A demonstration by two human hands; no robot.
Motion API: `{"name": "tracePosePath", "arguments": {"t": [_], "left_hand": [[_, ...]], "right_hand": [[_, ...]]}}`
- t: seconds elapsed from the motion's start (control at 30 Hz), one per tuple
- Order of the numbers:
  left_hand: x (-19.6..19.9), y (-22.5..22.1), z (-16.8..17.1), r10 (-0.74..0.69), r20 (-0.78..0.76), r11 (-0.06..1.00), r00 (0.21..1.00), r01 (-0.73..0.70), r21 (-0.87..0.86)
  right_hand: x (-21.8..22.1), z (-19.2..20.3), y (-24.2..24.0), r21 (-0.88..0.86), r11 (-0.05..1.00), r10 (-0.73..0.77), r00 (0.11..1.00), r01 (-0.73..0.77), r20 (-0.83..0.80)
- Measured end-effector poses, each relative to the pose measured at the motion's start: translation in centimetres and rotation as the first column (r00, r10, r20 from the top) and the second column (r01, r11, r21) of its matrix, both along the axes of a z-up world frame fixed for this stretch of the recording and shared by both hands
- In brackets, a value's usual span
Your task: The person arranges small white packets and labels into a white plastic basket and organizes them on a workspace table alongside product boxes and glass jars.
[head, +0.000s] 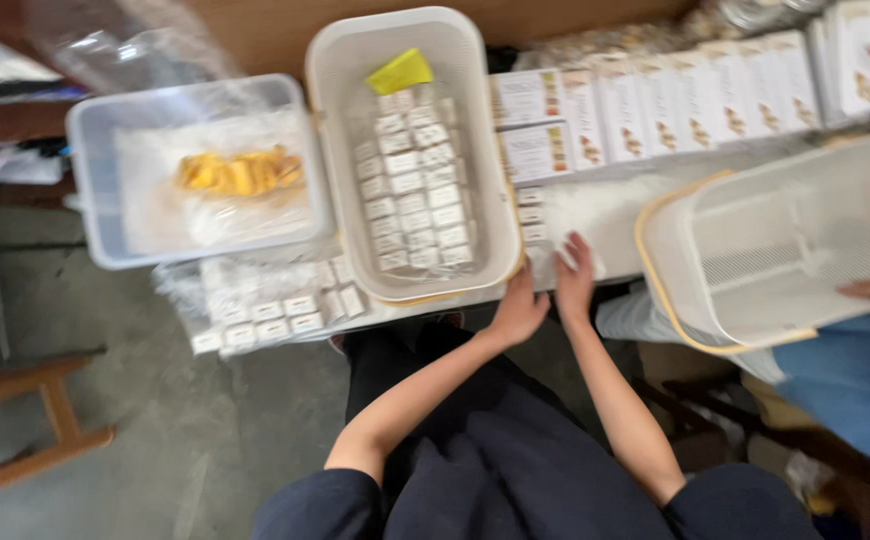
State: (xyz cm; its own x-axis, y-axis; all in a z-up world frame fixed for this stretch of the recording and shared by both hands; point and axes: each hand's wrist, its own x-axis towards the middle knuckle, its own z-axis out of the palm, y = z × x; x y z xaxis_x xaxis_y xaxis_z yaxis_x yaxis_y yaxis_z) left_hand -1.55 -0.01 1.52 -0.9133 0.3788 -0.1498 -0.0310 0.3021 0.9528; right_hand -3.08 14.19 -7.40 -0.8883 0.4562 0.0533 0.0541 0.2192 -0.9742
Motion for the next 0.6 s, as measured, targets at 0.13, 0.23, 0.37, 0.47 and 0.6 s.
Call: {"name": "tracePosePath", "arguments": {"t": [0.13,0.23,0.37,0.47,0.6], "left_hand": [[2.1,-8.7,0.7,-0.24,0.084,0.971,0.967,0.24,0.007],[2.5,-18.0,4.0,-0.157,0.199,0.986,0.967,0.164,-0.016],[3.1,-31.4,4.4,0.115,0.154,0.899,0.981,-0.037,-0.436],[3.0,-39.6,3.9,0.131,-0.237,0.666,0.963,-0.263,-0.698],[0.6,-46.4,2.3,-0.381,-0.659,0.461,0.649,-0.484,-0.744]], "right_hand": [[2.4,8.5,-2.8,0.095,0.992,-0.07,0.989,0.082,-0.129],[4.2,13.3,-6.9,0.19,0.968,0.221,0.911,-0.162,-0.349],[3.9,18.2,-17.6,0.418,0.749,0.635,0.737,-0.514,-0.231],[2.5,20.0,-25.8,0.429,0.569,0.792,0.607,-0.702,-0.057],[-0.8,17.5,-33.7,0.441,0.334,0.839,0.476,-0.833,0.263]]}}
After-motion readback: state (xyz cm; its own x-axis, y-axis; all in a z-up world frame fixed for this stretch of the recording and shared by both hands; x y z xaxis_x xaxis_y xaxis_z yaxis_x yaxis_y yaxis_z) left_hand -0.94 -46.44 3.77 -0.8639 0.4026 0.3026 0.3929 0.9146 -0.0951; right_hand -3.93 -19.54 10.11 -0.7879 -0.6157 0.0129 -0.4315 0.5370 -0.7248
